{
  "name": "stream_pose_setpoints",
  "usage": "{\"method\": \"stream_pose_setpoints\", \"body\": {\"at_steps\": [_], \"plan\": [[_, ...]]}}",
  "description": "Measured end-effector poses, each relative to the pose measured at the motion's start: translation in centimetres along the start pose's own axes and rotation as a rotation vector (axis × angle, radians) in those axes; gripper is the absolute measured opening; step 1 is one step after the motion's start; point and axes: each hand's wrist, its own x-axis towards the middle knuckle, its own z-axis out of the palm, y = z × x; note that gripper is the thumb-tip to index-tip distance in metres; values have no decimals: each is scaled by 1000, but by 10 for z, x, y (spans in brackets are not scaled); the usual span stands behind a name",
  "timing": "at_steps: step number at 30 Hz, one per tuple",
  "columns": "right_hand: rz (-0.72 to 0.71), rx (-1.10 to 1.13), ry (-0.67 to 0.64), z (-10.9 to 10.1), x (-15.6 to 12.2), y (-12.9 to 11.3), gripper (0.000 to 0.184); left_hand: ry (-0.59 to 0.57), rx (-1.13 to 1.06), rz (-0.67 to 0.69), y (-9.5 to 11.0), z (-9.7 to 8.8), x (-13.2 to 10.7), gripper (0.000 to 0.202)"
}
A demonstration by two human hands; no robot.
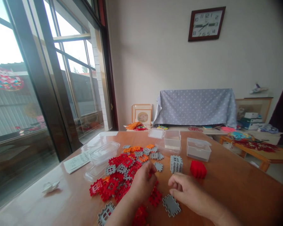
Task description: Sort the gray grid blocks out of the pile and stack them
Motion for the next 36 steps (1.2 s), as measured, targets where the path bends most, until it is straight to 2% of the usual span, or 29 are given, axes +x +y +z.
{"method": "stream_pose_setpoints", "body": {"at_steps": [4,6,10,13,14,15,17,20,23,26,28,31,36], "plan": [[-57,-107,-221,-6,-13,-20,35,129,-81,-66,-3,-13,8,17],[-41,-170,-285,-5,-16,-21,41,192,-154,-118,-4,-22,12,12],[-40,-207,-245,0,-16,-18,34,305,-269,-209,-6,-40,17,6],[-106,-210,-225,1,-14,-18,9,371,-282,-235,-11,-50,18,9],[-124,-213,-210,1,-13,-18,11,378,-274,-243,-12,-53,18,9],[-133,-215,-186,0,-11,-17,21,371,-254,-258,-14,-55,18,9],[-124,-209,-119,-2,-8,-11,36,304,-167,-297,-15,-60,16,9],[-82,-147,-25,-6,-3,5,43,100,52,-301,-12,-67,9,8],[-39,-63,-66,-8,1,21,46,-130,289,-225,-2,-73,-2,13],[26,-59,-118,-5,4,31,39,-305,452,-182,11,-77,-12,27],[43,-91,-95,-3,7,32,27,-363,516,-188,17,-78,-15,33],[43,-171,-34,-1,9,31,11,-377,557,-220,17,-77,-17,38],[88,-254,-3,-3,8,28,15,-339,576,-215,8,-75,-17,41]]}}
